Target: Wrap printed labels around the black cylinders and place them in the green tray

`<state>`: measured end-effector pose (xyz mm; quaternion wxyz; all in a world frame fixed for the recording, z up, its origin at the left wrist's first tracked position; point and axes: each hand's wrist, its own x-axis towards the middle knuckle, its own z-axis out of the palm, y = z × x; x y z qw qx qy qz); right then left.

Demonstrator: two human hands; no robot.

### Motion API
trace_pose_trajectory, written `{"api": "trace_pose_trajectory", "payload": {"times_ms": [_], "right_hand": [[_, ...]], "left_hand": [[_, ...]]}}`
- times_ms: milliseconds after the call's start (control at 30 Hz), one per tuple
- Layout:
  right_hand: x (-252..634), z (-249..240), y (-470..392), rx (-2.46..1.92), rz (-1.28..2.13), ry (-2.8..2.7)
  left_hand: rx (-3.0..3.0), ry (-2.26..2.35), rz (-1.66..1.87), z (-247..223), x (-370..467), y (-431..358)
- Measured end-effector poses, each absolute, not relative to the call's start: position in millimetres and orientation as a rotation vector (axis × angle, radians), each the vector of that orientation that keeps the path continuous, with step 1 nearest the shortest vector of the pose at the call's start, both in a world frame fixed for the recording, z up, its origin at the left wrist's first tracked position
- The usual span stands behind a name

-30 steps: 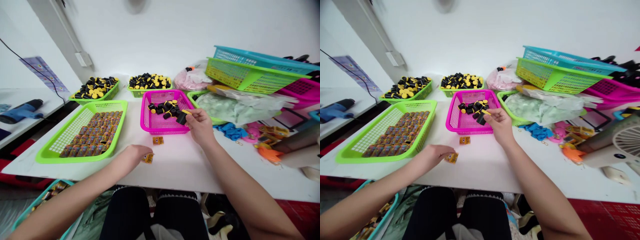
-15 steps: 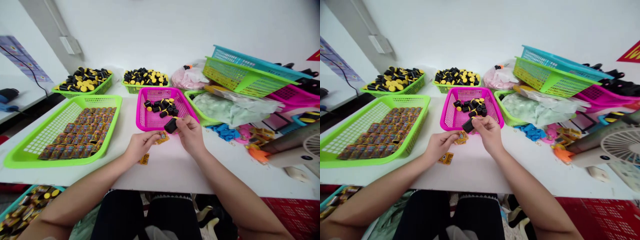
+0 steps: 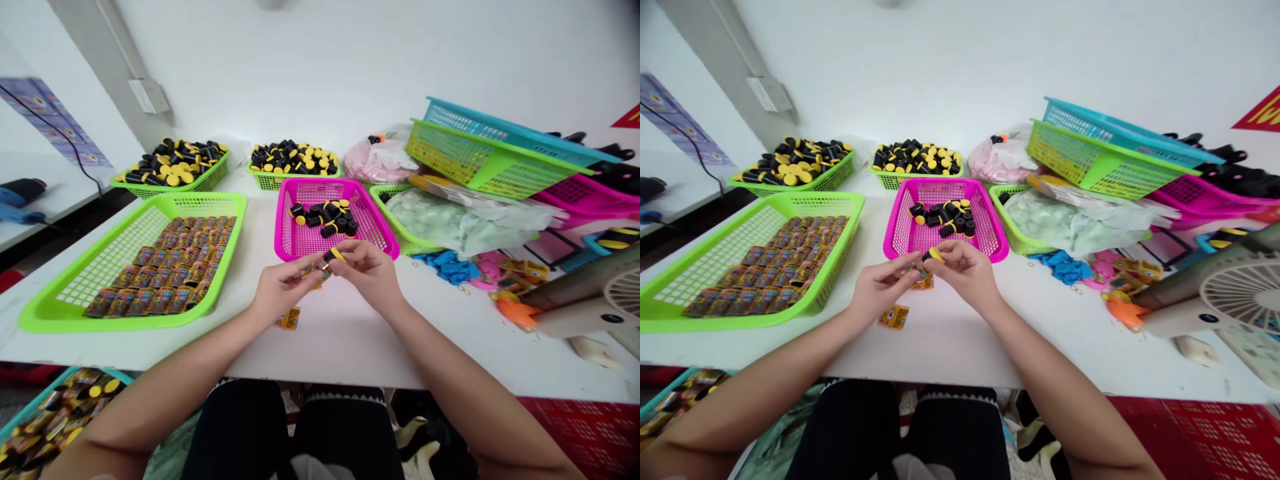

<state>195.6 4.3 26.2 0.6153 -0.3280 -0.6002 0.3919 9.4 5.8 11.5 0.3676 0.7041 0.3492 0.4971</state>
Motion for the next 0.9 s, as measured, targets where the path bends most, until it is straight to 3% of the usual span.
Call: {"api": "trace_pose_trajectory", "payload": {"times_ms": [300, 533, 767, 900], "right_hand": [[188.8, 14.9, 0.7, -0.746, 0.664, -1.622], [184.0, 13.4, -7.7, -0.700, -0.163, -1.998], [173.1, 14.1, -23.7, -0.641, -0.263, -2.058], [166.8, 8.1, -26.7, -0.639, -0.312, -2.100]], "left_hand": [[1.659, 0.709, 1.234, 6.1, 10.0, 12.7], [1.428, 0.665, 1.234, 20.4, 10.5, 11.3], [1.405, 0.515, 0.876, 16.7, 15.7, 1.3], [1.518, 0.535, 0.915, 16.9, 13.6, -2.4]]}}
